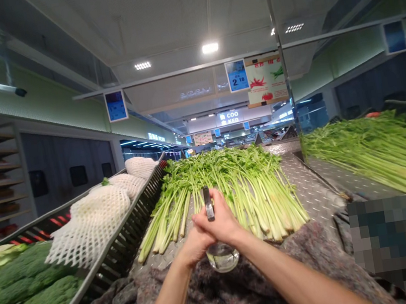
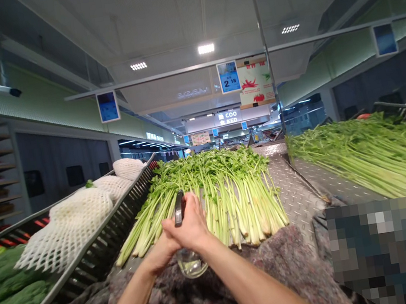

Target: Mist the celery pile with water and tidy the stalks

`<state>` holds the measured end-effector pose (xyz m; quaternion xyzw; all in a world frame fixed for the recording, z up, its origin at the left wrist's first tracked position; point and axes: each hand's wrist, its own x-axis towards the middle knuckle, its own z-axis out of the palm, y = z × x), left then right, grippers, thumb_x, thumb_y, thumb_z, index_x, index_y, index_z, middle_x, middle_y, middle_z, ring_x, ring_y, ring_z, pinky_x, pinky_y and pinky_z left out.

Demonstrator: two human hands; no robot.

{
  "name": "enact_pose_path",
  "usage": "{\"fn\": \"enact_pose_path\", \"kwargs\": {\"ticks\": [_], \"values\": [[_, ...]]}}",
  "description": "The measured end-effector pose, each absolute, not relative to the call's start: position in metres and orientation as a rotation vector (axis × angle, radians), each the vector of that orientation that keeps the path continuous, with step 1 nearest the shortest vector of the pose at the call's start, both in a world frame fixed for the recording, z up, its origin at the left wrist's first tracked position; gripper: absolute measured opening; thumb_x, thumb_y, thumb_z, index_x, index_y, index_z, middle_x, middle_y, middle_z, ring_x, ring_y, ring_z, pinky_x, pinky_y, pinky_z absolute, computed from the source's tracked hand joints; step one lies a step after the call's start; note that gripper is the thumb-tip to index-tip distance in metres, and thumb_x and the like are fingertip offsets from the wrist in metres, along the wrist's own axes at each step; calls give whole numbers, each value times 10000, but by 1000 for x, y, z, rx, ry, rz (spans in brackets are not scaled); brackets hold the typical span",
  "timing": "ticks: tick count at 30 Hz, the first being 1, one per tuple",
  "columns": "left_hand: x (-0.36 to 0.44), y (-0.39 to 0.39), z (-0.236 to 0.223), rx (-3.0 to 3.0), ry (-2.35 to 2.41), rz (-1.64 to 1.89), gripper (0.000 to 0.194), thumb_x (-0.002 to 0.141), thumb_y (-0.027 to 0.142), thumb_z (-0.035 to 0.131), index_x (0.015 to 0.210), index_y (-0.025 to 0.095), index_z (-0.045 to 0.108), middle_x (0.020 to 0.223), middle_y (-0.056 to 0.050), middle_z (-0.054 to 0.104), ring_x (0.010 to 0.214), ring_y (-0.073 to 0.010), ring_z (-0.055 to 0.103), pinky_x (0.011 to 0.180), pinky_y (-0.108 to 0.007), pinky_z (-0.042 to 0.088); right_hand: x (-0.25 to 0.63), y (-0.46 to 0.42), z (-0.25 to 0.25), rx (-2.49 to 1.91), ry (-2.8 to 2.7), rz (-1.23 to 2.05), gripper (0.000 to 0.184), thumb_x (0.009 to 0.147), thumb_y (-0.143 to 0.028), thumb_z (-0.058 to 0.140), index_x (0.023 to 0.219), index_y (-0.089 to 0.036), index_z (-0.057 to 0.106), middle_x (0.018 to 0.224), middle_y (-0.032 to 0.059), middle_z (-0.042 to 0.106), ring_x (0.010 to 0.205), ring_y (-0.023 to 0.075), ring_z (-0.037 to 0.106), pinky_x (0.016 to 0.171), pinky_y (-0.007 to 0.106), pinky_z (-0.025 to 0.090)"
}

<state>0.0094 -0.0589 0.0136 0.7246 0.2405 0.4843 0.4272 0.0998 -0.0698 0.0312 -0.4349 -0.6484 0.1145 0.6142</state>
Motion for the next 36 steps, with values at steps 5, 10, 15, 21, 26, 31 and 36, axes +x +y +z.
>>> {"fn": "enact_pose_path", "kwargs": {"ticks": [5, 10, 15, 21, 26, 31, 36], "values": [[-4, -66, -3, 1827, 752, 1507, 573, 608, 382, 588, 1106, 122, 479, 1007, -108, 598, 866, -224, 575, 774, -343, 470, 85, -85, 24, -906, -1743, 382, 629, 484, -282, 664, 1067, -183, 449, 984, 41, 500, 885, 185, 498, 801, 347, 409], [-42, -71, -8, 1825, 796, 1585, 591, 553, 371, 628, 1076, 140, 479, 1094, -124, 555, 837, -223, 587, 792, -369, 455, 121, -94, 15, -886, -1624, 349, 767, 590, -393, 621, 1270, -240, 301, 1255, 86, 395, 1121, 233, 413, 903, 399, 356], [-77, -85, -8, 1762, 959, 1623, 402, 646, 383, 577, 970, 148, 543, 1034, -93, 592, 853, -220, 588, 818, -379, 432, 185, -69, -8, -1093, -1161, 316, 561, 662, -454, 514, 1143, -182, 414, 1085, 123, 521, 902, 213, 563, 727, 331, 451], [-87, -91, -7, 1978, 1049, 1529, 357, 629, 331, 593, 930, 144, 544, 754, -32, 631, 764, -199, 586, 775, -344, 428, 182, -61, -24, -1165, -1130, 199, 463, 659, -395, 486, 1060, -165, 453, 1013, 103, 553, 797, 194, 585, 700, 323, 445], [-82, -88, -11, 1999, 1086, 1580, 291, 616, 303, 589, 857, 145, 549, 743, -24, 612, 753, -188, 574, 729, -313, 429, 173, -71, -30, -1215, -1277, 30, 454, 677, -354, 453, 1089, -163, 437, 1073, 100, 518, 846, 196, 560, 715, 334, 434], [-78, -69, -11, 1981, 1058, 1547, 365, 610, 279, 578, 942, 135, 534, 709, -8, 598, 719, -175, 567, 733, -322, 425, 183, -71, -37, -1265, -1294, -101, 450, 691, -365, 440, 1097, -171, 434, 1082, 107, 504, 894, 214, 543, 749, 354, 419], [-76, -49, -10, 1917, 1136, 1689, 325, 571, 266, 578, 868, 134, 550, 746, -13, 577, 758, -176, 541, 720, -309, 422, 187, -69, -40, -1308, -1329, -143, 451, 687, -361, 436, 1093, -164, 435, 1084, 115, 495, 887, 220, 540, 749, 365, 421]]}}
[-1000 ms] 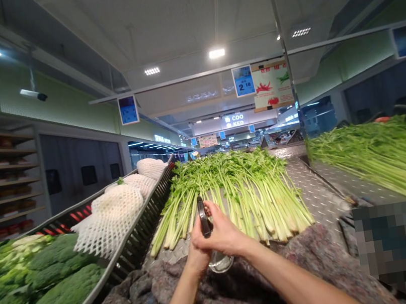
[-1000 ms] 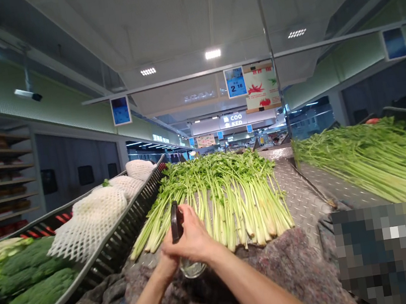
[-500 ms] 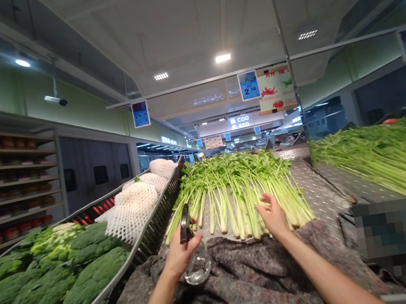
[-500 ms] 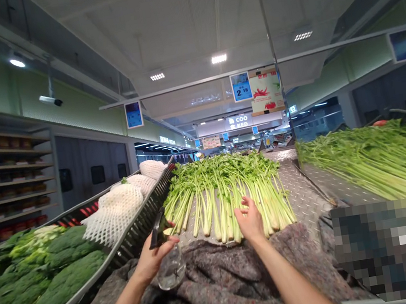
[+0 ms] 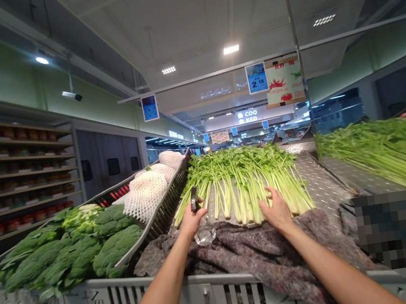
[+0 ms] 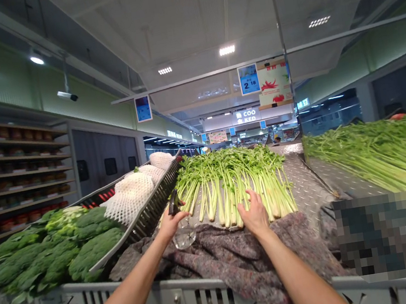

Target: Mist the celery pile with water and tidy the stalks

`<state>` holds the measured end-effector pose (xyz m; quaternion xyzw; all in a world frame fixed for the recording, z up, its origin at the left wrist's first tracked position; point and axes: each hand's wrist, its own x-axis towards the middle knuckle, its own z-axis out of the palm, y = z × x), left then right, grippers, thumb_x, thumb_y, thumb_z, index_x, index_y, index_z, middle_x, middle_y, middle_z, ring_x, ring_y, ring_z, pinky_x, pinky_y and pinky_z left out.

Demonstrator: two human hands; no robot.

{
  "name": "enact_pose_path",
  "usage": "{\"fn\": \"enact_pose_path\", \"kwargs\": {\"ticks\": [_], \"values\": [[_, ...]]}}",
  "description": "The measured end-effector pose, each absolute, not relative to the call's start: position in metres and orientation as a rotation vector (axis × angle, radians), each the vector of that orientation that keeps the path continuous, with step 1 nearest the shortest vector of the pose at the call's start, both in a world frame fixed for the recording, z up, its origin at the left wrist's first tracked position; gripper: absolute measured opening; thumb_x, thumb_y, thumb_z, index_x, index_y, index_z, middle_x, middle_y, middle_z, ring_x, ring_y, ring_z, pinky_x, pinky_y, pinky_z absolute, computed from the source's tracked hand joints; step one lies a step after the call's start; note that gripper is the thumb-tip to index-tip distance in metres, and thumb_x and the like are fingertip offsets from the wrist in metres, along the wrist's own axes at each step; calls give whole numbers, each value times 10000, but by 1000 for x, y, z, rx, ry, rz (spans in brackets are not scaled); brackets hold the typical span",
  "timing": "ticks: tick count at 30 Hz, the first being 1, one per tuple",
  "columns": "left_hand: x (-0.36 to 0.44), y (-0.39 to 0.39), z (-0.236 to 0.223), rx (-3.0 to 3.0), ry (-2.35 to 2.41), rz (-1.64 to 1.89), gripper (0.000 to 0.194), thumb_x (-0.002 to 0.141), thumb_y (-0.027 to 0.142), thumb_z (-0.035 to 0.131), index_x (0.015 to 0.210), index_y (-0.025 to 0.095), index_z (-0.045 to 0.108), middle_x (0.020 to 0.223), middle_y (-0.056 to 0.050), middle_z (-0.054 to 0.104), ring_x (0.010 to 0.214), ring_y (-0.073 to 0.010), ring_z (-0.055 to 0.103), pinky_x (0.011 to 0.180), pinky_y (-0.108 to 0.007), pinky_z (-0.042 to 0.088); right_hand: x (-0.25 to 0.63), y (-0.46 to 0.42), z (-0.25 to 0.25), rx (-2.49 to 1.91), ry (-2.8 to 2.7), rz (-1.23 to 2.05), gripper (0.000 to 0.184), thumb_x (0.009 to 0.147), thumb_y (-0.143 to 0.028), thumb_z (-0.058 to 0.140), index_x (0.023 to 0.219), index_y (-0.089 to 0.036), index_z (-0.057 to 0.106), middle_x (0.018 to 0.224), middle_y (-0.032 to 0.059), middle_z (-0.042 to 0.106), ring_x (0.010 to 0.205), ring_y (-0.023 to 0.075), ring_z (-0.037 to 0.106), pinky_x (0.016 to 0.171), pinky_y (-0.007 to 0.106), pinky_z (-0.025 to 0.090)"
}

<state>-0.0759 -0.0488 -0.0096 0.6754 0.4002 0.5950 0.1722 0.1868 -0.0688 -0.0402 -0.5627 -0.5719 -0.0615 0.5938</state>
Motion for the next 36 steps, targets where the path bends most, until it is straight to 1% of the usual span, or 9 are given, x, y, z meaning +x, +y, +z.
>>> {"fn": "enact_pose_path", "kwargs": {"ticks": [6, 9, 12, 16, 18, 22, 26, 32, 36], "values": [[-68, -54, -12, 2005, 1129, 1694, 304, 594, 269, 548, 871, 145, 544, 735, -6, 557, 727, -168, 530, 706, -301, 418, 186, -72, -41, -1262, -1360, -199, 464, 707, -351, 416, 1122, -144, 412, 1123, 128, 468, 981, 239, 496, 819, 390, 398], [-63, -61, -20, 2057, 1113, 1626, 283, 598, 250, 538, 861, 146, 542, 710, -1, 558, 710, -165, 531, 697, -300, 423, 185, -73, -41, -1269, -1395, -192, 466, 715, -348, 407, 1132, -140, 405, 1132, 130, 460, 1009, 245, 478, 835, 396, 390], [-60, -65, -30, 2064, 1139, 1644, 270, 592, 238, 543, 846, 145, 544, 714, -4, 560, 684, -158, 523, 685, -297, 423, 185, -72, -43, -1279, -1436, -193, 466, 719, -345, 401, 1138, -138, 402, 1137, 129, 455, 1015, 244, 473, 841, 392, 388], [-62, -63, -34, 1970, 1176, 1704, 297, 603, 253, 538, 882, 150, 526, 610, 36, 499, 580, -126, 475, 633, -274, 411, 183, -72, -45, -1283, -1469, -191, 470, 716, -344, 399, 1136, -132, 405, 1147, 131, 451, 1001, 241, 479, 850, 392, 383], [-64, -59, -34, 1916, 1169, 1748, 312, 600, 265, 540, 890, 150, 523, 611, 39, 485, 589, -125, 472, 637, -270, 405, 183, -72, -45, -1284, -1472, -187, 474, 712, -349, 404, 1135, -135, 406, 1148, 130, 451, 992, 240, 484, 850, 395, 382], [-66, -51, -34, 1861, 1165, 1757, 333, 568, 278, 560, 872, 147, 532, 678, 17, 510, 648, -141, 486, 667, -280, 402, 184, -72, -47, -1295, -1462, -188, 470, 707, -363, 410, 1125, -147, 417, 1135, 125, 458, 970, 236, 496, 833, 399, 391], [-65, -47, -36, 1876, 1133, 1751, 309, 578, 269, 551, 864, 153, 531, 727, 4, 535, 698, -149, 499, 693, -282, 400, 184, -71, -47, -1332, -1463, -187, 472, 703, -366, 411, 1121, -147, 421, 1134, 127, 457, 962, 238, 501, 819, 398, 399], [-61, -52, -37, 1939, 1104, 1747, 243, 595, 262, 550, 816, 162, 541, 728, 6, 547, 682, -142, 506, 685, -275, 401, 184, -70, -48, -1375, -1475, -197, 466, 711, -362, 405, 1128, -154, 410, 1140, 122, 452, 975, 239, 495, 820, 399, 396], [-57, -48, -32, 1922, 1028, 1738, 301, 590, 268, 557, 864, 148, 527, 660, 20, 525, 636, -135, 497, 660, -274, 402, 184, -66, -43, -1371, -1462, -203, 476, 712, -369, 401, 1135, -151, 406, 1159, 125, 438, 998, 244, 481, 827, 404, 393]]}}
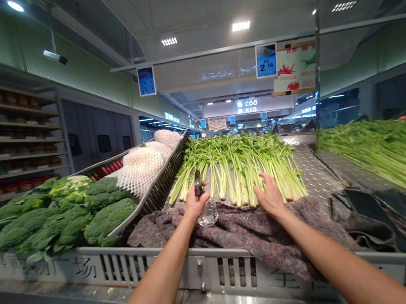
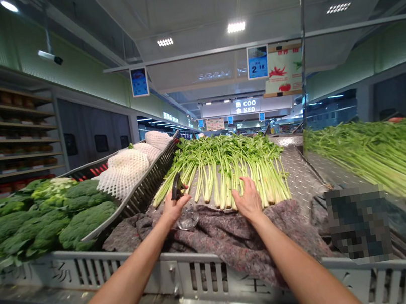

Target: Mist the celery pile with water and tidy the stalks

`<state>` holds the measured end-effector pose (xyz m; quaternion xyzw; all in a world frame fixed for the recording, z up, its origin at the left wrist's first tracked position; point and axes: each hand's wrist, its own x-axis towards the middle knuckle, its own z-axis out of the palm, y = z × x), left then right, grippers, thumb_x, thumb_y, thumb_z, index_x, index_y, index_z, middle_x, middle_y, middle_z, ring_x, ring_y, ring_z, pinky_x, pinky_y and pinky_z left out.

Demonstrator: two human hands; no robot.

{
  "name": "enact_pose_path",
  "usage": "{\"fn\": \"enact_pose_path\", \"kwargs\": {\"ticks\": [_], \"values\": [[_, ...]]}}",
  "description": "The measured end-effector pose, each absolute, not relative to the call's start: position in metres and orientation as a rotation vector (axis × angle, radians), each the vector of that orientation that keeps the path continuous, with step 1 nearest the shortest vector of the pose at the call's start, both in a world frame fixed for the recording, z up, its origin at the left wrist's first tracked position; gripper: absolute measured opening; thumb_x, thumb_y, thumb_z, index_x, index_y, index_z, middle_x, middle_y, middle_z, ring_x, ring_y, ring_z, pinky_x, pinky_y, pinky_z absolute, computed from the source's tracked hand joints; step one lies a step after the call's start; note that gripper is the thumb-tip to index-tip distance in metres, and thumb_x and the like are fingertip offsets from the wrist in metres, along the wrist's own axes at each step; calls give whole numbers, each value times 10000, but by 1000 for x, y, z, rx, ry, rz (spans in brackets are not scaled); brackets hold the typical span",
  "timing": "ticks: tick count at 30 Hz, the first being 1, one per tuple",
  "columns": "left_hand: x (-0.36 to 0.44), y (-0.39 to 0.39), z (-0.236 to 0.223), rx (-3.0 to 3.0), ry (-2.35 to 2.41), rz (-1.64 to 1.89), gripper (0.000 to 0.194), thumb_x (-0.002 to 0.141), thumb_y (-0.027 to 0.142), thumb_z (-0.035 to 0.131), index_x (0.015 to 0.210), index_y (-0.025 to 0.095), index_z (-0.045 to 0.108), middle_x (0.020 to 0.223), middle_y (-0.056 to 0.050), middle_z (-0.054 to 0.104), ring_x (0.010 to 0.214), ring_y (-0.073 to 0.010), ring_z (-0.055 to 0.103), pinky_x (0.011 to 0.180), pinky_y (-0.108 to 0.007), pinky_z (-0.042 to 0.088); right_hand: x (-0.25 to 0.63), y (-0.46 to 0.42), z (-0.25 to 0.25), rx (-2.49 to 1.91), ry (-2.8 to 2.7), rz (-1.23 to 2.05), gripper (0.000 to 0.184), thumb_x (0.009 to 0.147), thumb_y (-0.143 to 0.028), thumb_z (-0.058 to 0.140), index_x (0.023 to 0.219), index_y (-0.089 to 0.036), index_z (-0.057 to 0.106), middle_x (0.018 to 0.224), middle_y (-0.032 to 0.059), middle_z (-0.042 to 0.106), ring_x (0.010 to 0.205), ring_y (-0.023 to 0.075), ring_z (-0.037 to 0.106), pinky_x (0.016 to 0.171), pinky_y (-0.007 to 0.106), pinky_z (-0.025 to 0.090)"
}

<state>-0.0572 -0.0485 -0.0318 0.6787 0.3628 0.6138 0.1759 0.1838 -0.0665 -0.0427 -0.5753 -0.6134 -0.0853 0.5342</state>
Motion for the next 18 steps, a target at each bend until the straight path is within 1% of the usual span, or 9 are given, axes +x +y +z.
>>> {"fn": "enact_pose_path", "kwargs": {"ticks": [2, 6, 10, 14, 18], "values": [[-54, -43, -25, 1909, 998, 1738, 321, 593, 268, 556, 887, 143, 523, 636, 28, 509, 611, -128, 487, 641, -269, 400, 182, -63, -35, -1333, -1452, -236, 473, 716, -365, 397, 1137, -149, 406, 1177, 127, 428, 1024, 245, 465, 846, 405, 383], [-47, -33, -10, 1883, 995, 1818, 297, 600, 270, 548, 869, 146, 531, 659, 20, 516, 613, -126, 486, 629, -264, 396, 170, -56, -20, -1250, -1459, -307, 448, 726, -345, 394, 1129, -149, 412, 1190, 124, 429, 1084, 244, 418, 893, 409, 352], [-43, -33, -8, 1911, 982, 1802, 313, 604, 261, 542, 895, 150, 514, 632, 26, 526, 588, -127, 495, 613, -262, 399, 158, -48, -21, -1227, -1492, -311, 439, 750, -326, 371, 1148, -143, 395, 1215, 120, 419, 1133, 232, 380, 919, 404, 336], [-51, -37, -19, 1977, 1022, 1697, 287, 602, 246, 535, 870, 147, 521, 593, 35, 522, 561, -123, 496, 606, -260, 404, 155, -41, -34, -1269, -1511, -254, 441, 761, -319, 356, 1159, -134, 390, 1201, 124, 427, 1114, 229, 399, 909, 398, 349], [-55, -40, -23, 1974, 1076, 1727, 245, 597, 239, 521, 827, 156, 528, 598, 33, 530, 571, -127, 511, 611, -261, 414, 162, -39, -39, -1298, -1470, -203, 440, 748, -317, 362, 1146, -132, 399, 1171, 130, 437, 1073, 238, 428, 886, 408, 365]]}}
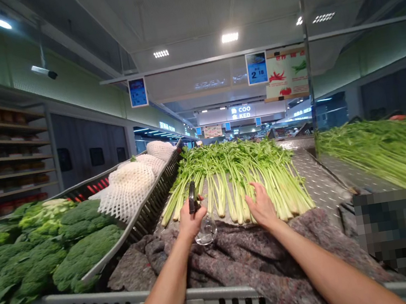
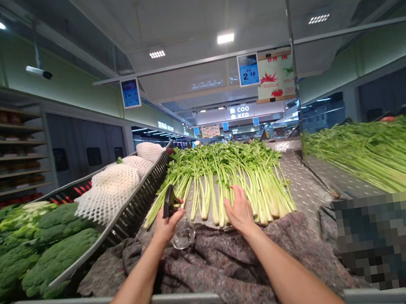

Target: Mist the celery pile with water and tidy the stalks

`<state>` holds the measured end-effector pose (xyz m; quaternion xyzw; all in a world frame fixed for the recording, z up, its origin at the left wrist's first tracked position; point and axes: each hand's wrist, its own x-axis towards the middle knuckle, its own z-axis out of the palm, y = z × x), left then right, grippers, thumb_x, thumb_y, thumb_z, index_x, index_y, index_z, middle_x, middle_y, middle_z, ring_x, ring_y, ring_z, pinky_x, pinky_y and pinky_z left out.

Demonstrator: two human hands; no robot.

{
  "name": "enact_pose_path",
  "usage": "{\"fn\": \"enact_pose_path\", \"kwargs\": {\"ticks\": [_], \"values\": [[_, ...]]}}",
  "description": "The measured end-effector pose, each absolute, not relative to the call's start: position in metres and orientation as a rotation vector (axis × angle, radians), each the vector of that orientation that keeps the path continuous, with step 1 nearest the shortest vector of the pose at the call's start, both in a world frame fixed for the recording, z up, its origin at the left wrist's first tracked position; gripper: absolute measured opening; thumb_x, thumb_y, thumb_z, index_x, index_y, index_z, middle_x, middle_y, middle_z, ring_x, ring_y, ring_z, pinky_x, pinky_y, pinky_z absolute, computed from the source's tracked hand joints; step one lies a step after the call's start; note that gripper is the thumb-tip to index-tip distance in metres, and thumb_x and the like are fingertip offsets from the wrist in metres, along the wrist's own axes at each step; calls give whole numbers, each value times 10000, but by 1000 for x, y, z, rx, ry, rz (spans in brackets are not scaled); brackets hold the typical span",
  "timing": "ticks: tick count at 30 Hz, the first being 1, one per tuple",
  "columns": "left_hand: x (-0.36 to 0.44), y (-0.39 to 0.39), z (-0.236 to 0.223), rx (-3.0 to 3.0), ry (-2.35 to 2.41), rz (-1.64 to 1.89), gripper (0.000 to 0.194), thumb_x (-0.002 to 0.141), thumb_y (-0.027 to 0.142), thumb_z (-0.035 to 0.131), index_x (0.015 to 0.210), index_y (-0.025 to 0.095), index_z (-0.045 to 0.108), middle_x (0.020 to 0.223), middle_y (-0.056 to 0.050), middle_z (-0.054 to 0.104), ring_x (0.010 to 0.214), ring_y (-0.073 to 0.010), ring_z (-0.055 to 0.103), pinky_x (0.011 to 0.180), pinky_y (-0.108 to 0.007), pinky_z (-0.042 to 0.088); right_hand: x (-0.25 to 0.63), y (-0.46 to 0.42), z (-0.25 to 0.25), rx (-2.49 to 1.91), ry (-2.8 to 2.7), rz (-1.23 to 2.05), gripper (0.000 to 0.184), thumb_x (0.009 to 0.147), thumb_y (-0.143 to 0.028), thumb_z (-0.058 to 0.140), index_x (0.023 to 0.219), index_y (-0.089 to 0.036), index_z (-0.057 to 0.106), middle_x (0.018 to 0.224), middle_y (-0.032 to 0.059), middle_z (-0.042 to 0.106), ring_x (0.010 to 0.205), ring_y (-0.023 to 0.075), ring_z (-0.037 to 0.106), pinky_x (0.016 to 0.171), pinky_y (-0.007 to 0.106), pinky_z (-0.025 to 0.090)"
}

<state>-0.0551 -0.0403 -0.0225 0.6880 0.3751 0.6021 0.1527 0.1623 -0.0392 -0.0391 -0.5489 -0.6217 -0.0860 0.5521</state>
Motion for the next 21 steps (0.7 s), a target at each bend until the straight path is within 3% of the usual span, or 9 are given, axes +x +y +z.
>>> {"fn": "enact_pose_path", "kwargs": {"ticks": [8, 16, 21], "values": [[-43, -50, -22, 1970, 1074, 1697, 362, 591, 230, 524, 944, 154, 500, 627, 26, 562, 597, -140, 537, 642, -286, 440, 166, -45, -38, -1336, -1375, -139, 472, 736, -342, 359, 1154, -124, 388, 1165, 142, 422, 1034, 245, 450, 861, 408, 379], [-39, -50, -24, 2003, 955, 1630, 259, 623, 257, 526, 857, 147, 523, 684, -2, 577, 658, -152, 555, 680, -295, 434, 162, -44, -38, -1325, -1394, -137, 439, 732, -319, 372, 1135, -148, 403, 1167, 125, 428, 1028, 243, 450, 856, 405, 378], [-36, -58, -20, 2030, 915, 1568, 371, 607, 261, 552, 957, 149, 499, 741, -12, 598, 712, -162, 572, 711, -297, 436, 163, -44, -37, -1333, -1381, -121, 439, 729, -308, 379, 1139, -154, 405, 1162, 124, 434, 1020, 242, 454, 846, 400, 384]]}}
